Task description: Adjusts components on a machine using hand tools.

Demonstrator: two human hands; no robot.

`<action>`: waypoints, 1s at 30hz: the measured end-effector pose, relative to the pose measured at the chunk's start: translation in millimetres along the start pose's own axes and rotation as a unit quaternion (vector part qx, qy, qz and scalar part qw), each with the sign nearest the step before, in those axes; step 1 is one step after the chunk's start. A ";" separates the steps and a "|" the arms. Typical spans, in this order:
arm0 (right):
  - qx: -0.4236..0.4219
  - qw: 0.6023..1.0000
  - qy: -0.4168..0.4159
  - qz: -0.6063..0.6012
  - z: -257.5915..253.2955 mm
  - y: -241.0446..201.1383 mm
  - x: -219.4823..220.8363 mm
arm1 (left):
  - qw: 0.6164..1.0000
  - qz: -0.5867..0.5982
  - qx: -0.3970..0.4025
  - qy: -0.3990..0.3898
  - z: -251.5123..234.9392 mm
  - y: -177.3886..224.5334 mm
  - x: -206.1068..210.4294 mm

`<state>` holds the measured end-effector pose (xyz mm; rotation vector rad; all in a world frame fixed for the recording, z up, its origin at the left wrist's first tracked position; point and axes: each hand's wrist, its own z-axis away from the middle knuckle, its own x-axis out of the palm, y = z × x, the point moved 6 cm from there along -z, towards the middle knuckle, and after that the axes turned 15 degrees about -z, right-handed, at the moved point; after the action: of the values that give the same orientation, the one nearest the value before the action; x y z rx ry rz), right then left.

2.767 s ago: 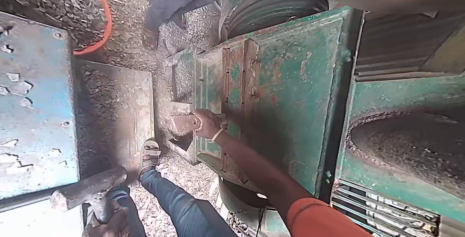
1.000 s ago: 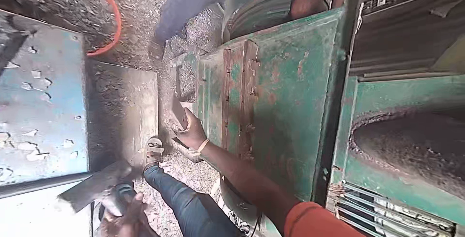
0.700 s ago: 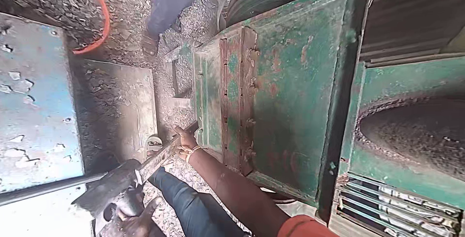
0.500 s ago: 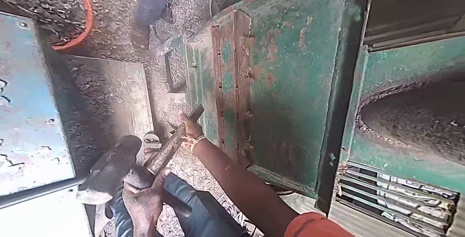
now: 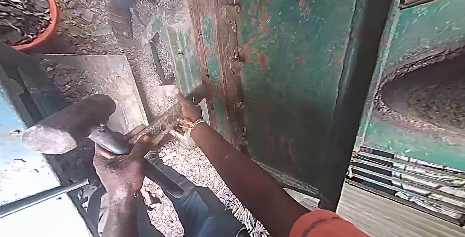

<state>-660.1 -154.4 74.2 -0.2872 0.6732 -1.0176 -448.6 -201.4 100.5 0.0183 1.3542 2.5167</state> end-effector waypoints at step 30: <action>-0.505 0.438 -0.383 0.638 32.6 -38.5 58.3 | 0.977 0.144 -0.152 0.036 25.6 -28.0 -34.8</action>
<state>-645.5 -226.7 96.7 -0.9955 0.3412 1.1512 -404.9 -174.7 96.0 0.0654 1.0395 2.9719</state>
